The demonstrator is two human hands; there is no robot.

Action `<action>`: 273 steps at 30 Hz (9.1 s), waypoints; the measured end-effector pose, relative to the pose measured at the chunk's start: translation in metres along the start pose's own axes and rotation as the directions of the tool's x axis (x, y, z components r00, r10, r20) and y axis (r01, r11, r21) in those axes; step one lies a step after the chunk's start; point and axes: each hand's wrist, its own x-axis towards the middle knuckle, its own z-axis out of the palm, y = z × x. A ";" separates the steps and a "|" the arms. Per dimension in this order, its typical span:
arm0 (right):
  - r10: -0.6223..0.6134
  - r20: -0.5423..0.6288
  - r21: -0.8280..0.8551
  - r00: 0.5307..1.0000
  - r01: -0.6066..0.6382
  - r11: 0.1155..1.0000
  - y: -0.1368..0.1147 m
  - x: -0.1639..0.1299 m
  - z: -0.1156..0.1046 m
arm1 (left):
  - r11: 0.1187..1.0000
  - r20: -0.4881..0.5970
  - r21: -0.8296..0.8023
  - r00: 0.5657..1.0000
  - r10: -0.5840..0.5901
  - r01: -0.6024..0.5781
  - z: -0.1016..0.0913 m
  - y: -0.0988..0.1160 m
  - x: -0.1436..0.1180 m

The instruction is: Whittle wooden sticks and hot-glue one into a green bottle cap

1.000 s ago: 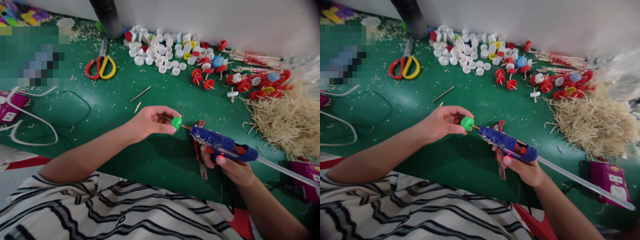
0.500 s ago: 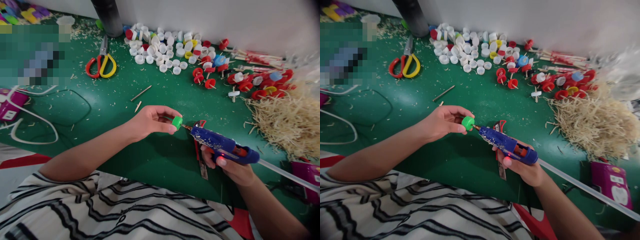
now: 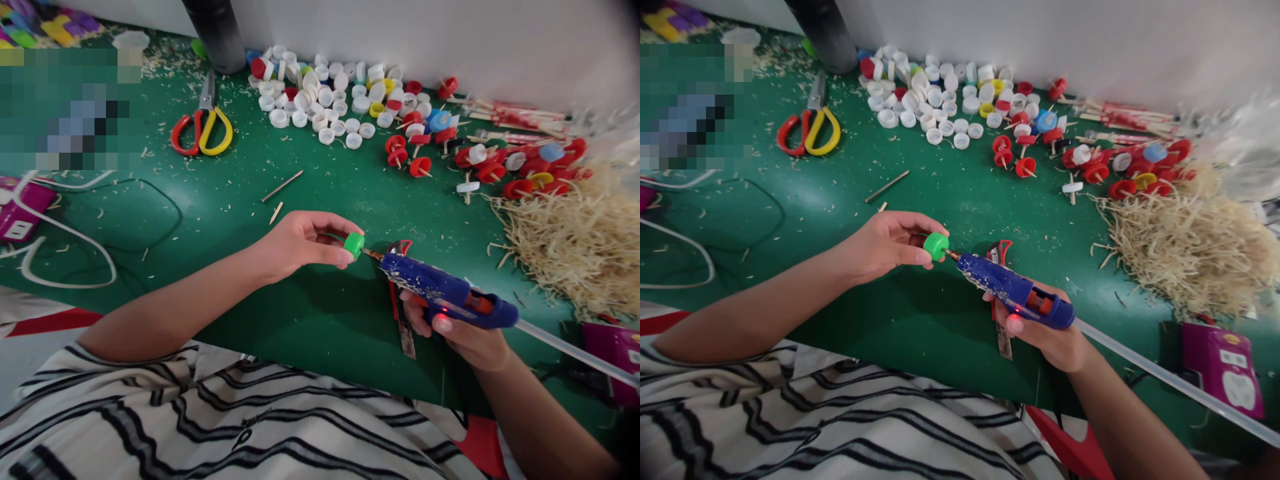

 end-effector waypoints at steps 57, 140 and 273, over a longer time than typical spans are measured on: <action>0.036 0.020 0.020 0.999 -0.037 0.999 -0.002 -0.001 -0.002 | 1.000 -0.011 0.005 1.000 -0.019 0.019 0.002 0.003 0.001; 0.080 0.023 0.032 0.997 -0.080 0.996 0.002 -0.003 -0.005 | 0.999 0.031 0.042 0.999 -0.024 0.023 -0.001 0.006 0.000; -0.076 -0.023 -0.240 0.997 0.068 0.968 0.000 -0.006 -0.004 | 0.983 -0.021 0.176 0.998 0.057 -0.052 0.007 0.011 -0.007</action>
